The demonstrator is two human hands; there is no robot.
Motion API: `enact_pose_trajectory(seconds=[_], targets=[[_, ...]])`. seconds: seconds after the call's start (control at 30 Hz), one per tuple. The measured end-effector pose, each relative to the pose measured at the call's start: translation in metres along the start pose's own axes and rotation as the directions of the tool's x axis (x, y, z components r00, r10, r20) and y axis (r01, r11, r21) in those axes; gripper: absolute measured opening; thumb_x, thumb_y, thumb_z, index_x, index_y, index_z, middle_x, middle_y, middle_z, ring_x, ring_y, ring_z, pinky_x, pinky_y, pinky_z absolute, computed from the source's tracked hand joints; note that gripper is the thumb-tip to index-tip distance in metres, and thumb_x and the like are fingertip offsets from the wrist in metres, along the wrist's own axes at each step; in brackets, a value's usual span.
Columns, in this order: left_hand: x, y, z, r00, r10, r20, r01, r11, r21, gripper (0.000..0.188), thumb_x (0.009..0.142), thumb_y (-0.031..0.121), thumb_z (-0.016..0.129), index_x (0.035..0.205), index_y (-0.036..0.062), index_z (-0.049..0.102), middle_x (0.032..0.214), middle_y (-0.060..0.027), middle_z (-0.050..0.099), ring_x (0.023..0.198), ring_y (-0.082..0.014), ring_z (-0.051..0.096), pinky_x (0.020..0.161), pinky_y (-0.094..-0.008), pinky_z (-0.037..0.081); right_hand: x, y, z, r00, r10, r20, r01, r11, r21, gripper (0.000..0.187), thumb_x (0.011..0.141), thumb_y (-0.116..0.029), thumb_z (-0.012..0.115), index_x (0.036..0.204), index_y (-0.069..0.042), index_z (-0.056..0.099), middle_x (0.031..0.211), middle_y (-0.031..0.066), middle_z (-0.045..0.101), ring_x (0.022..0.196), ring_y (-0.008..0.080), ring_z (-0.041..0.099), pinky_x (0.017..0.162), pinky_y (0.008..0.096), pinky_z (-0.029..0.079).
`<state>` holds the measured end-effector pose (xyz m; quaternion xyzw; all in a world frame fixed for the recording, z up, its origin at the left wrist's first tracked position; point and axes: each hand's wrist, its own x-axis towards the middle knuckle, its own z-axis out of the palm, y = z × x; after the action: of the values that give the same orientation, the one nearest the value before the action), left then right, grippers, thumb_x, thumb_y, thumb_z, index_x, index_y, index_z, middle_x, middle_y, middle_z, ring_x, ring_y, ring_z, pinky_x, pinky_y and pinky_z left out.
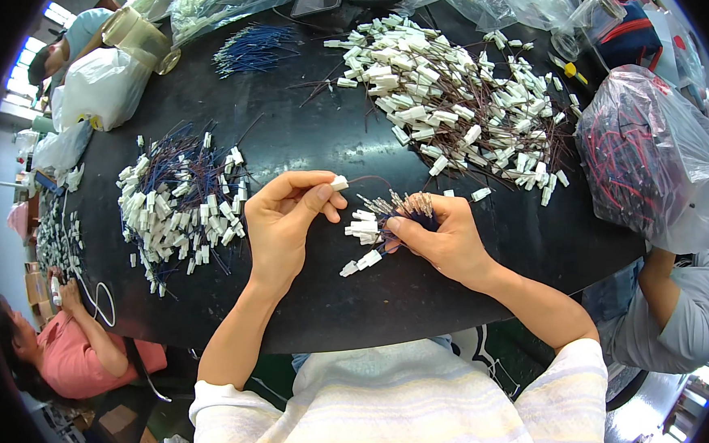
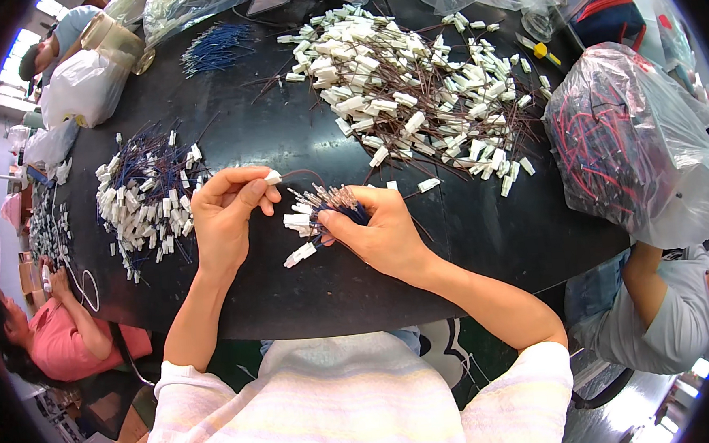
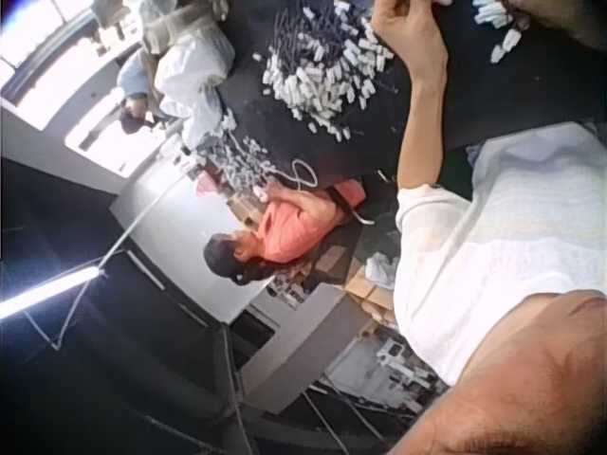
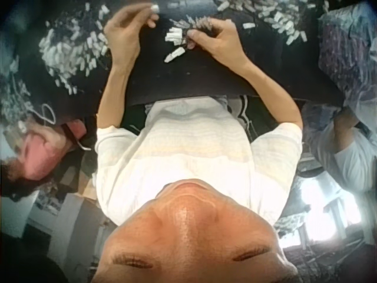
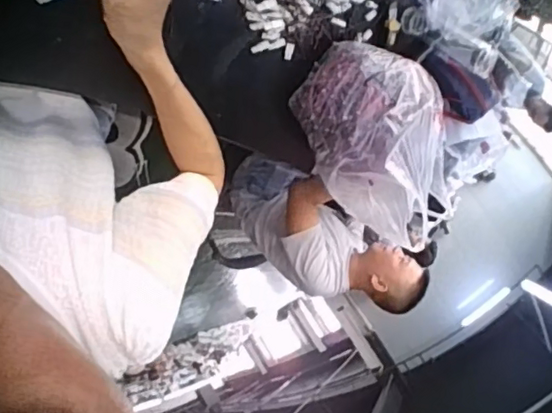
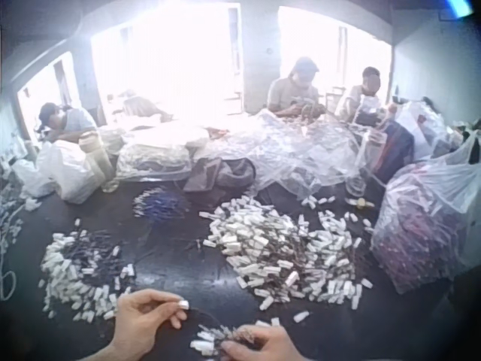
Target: The person assembles electrical wire harnesses by hand, inserting individual wires into plastic connectors.
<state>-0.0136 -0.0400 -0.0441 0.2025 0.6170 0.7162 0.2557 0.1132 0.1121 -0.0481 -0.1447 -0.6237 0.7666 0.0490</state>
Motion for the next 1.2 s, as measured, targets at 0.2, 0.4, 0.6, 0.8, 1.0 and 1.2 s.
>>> enact_pose_trajectory(seconds=[0.2, 0.4, 0.6, 0.8, 1.0, 1.2], targets=[[0.002, -0.001, 0.005, 0.977, 0.183, -0.108, -0.169, 0.978, 0.120, 0.009, 0.083, -0.003, 0.056, 0.090, -0.0050, 0.061, 0.089, -0.0127, 0.063, 0.076, -0.0160, 0.062, 0.072, -0.0249, 0.050, 0.000, -0.003, -0.003, 0.997, 0.072, 0.010, -0.072, 0.997, -0.001, 0.013, 0.083, -0.008, 0.058, 0.084, 0.004, 0.061, 0.071, 0.0041, 0.063, 0.065, 0.0068, 0.058, 0.059, 0.0204, 0.047], [-0.003, -0.005, 0.006, 0.995, 0.094, 0.014, -0.094, 0.996, -0.003, 0.010, 0.078, -0.010, 0.058, 0.085, -0.0037, 0.061, 0.096, -0.0170, 0.061, 0.079, -0.0201, 0.063, 0.069, -0.0274, 0.053, 0.000, -0.006, -0.002, 0.998, 0.055, 0.013, -0.055, 0.998, -0.016, 0.013, 0.083, -0.008, 0.058, 0.084, 0.005, 0.062, 0.073, 0.0043, 0.063, 0.065, 0.0069, 0.058, 0.060, 0.0208, 0.047], [-0.006, -0.005, 0.006, 0.995, 0.097, 0.038, -0.097, 0.995, 0.010, 0.009, 0.078, -0.009, 0.058, 0.085, -0.0038, 0.061, 0.097, -0.0173, 0.061, 0.079, -0.0199, 0.063, 0.069, -0.0267, 0.053, 0.000, -0.003, -0.001, 0.999, 0.032, 0.020, -0.032, 0.999, 0.000, 0.013, 0.083, -0.007, 0.058, 0.085, 0.005, 0.062, 0.073, 0.0044, 0.063, 0.065, 0.0066, 0.058, 0.060, 0.0207, 0.048], [-0.009, -0.004, 0.007, 0.987, 0.131, 0.092, -0.142, 0.982, 0.121, 0.008, 0.080, -0.009, 0.056, 0.086, -0.0069, 0.061, 0.096, -0.0161, 0.061, 0.075, -0.0171, 0.063, 0.072, -0.0248, 0.051, 0.001, -0.002, -0.007, 0.999, 0.033, 0.019, -0.033, 0.999, 0.007, 0.012, 0.082, -0.006, 0.058, 0.085, 0.005, 0.061, 0.072, 0.0050, 0.063, 0.064, 0.0072, 0.058, 0.059, 0.0207, 0.047], [-0.010, -0.006, 0.009, 0.979, 0.139, 0.148, -0.161, 0.976, 0.144, 0.014, 0.075, -0.014, 0.056, 0.083, -0.0053, 0.063, 0.092, -0.0136, 0.063, 0.081, -0.0156, 0.062, 0.072, -0.0229, 0.049, 0.001, -0.004, -0.003, 0.997, 0.049, -0.054, -0.046, 0.997, 0.056, 0.009, 0.080, -0.005, 0.062, 0.083, 0.004, 0.060, 0.070, 0.0047, 0.062, 0.063, 0.0080, 0.058, 0.058, 0.0208, 0.047], [-0.011, -0.006, 0.011, 0.958, 0.157, 0.241, -0.213, 0.950, 0.228, 0.020, 0.070, -0.016, 0.057, 0.083, -0.0024, 0.065, 0.089, -0.0116, 0.064, 0.081, -0.0153, 0.062, 0.071, -0.0221, 0.048, -0.001, 0.002, -0.006, 1.000, -0.017, -0.010, 0.017, 0.999, 0.037, 0.009, 0.080, -0.004, 0.062, 0.084, 0.004, 0.060, 0.068, 0.0044, 0.061, 0.062, 0.0079, 0.058, 0.057, 0.0209, 0.047]])
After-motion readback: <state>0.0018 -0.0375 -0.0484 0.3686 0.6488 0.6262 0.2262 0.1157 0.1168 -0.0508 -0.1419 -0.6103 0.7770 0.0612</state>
